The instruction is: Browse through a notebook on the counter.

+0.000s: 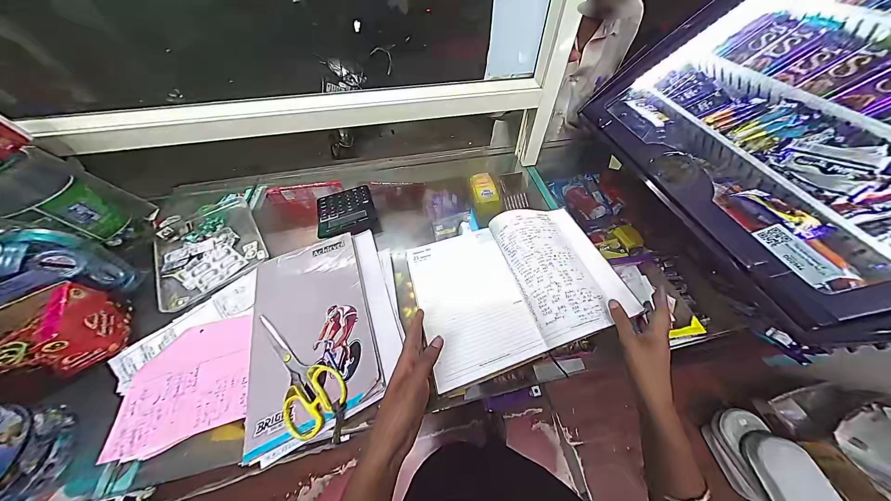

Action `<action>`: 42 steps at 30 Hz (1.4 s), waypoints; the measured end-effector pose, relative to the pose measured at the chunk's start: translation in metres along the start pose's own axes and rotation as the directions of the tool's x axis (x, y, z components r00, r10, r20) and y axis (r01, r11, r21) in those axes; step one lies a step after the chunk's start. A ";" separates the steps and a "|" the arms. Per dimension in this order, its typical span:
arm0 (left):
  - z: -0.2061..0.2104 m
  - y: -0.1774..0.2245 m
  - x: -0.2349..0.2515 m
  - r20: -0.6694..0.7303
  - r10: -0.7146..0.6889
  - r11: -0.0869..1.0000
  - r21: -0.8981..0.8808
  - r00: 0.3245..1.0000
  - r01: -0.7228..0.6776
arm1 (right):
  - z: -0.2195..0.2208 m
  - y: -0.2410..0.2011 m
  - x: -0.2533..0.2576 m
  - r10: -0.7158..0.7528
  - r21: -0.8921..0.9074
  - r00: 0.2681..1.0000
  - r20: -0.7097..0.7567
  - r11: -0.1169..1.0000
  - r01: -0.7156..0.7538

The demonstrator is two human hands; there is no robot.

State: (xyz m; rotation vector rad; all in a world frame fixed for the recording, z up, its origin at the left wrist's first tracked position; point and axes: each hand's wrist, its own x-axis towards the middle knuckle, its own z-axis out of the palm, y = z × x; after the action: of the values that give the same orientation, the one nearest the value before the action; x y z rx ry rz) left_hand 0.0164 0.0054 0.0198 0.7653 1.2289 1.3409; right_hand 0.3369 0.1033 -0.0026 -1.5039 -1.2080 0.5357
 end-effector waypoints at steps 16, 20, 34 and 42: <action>0.039 0.051 0.017 -0.251 -0.029 0.974 -0.225 0.968 -0.029 | 0.007 -0.074 0.014 -0.437 -0.127 0.825 0.358 0.853 0.507; 0.069 0.062 0.018 -0.146 0.121 0.986 -0.098 0.982 -0.136 | 0.063 -0.128 0.021 -0.345 0.241 0.487 0.803 0.934 0.264; 0.058 0.049 0.053 0.302 0.296 0.955 -0.125 0.906 -0.270 | 0.048 -0.121 0.089 -0.048 0.222 0.461 0.886 0.917 -0.331; 0.015 0.006 0.061 0.138 -0.135 0.919 -0.352 0.981 0.176 | 0.050 -0.067 0.061 0.036 0.444 0.646 0.763 0.697 -0.563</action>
State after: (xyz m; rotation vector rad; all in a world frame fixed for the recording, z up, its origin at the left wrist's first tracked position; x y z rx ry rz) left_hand 0.0174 0.0684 0.0167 0.4616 0.8977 1.3249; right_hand 0.2921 0.1734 0.0594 -0.8670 -1.0965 1.7458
